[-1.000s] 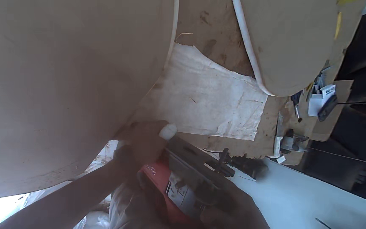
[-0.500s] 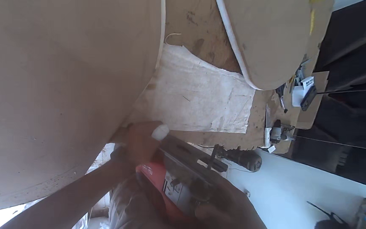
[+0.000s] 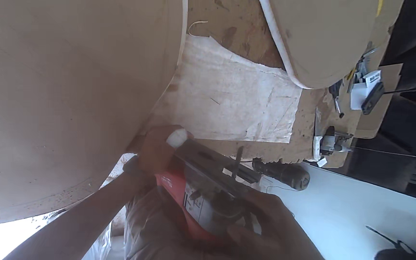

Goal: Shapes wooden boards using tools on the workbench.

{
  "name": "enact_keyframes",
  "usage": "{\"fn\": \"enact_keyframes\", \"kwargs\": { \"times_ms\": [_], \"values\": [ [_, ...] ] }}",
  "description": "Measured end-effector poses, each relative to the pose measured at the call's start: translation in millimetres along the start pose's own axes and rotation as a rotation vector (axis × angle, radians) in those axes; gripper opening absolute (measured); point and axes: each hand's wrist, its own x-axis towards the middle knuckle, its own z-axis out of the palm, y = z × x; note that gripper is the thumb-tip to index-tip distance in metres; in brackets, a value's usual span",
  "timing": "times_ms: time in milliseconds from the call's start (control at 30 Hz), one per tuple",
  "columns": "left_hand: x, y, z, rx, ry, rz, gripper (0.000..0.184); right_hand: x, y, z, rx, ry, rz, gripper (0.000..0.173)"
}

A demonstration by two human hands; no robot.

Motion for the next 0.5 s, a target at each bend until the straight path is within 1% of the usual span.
{"fn": "enact_keyframes", "kwargs": {
  "times_ms": [33,100,167,233,300,433,500],
  "values": [
    [-1,0,0,-0.022,0.004,0.011,0.048,0,8,-6,0.052,-0.048,-0.042,0.055],
    [-1,3,-1,-0.059,0.015,0.020,0.053,3,25,-20,0.174,-0.161,-0.104,0.057],
    [-2,3,0,-0.083,0.013,0.034,0.059,7,37,-30,0.260,-0.268,-0.132,0.060],
    [-1,2,1,-0.092,-0.005,0.068,0.064,11,43,-37,0.314,-0.335,-0.128,0.059],
    [-1,2,1,-0.088,-0.014,0.073,0.063,12,43,-39,0.358,-0.356,-0.100,0.063],
    [-1,1,3,-0.080,0.001,0.051,0.059,9,49,-40,0.449,-0.361,-0.060,0.091],
    [-3,1,4,-0.080,0.013,0.055,0.056,8,47,-36,0.418,-0.328,-0.045,0.097]
  ]
}}
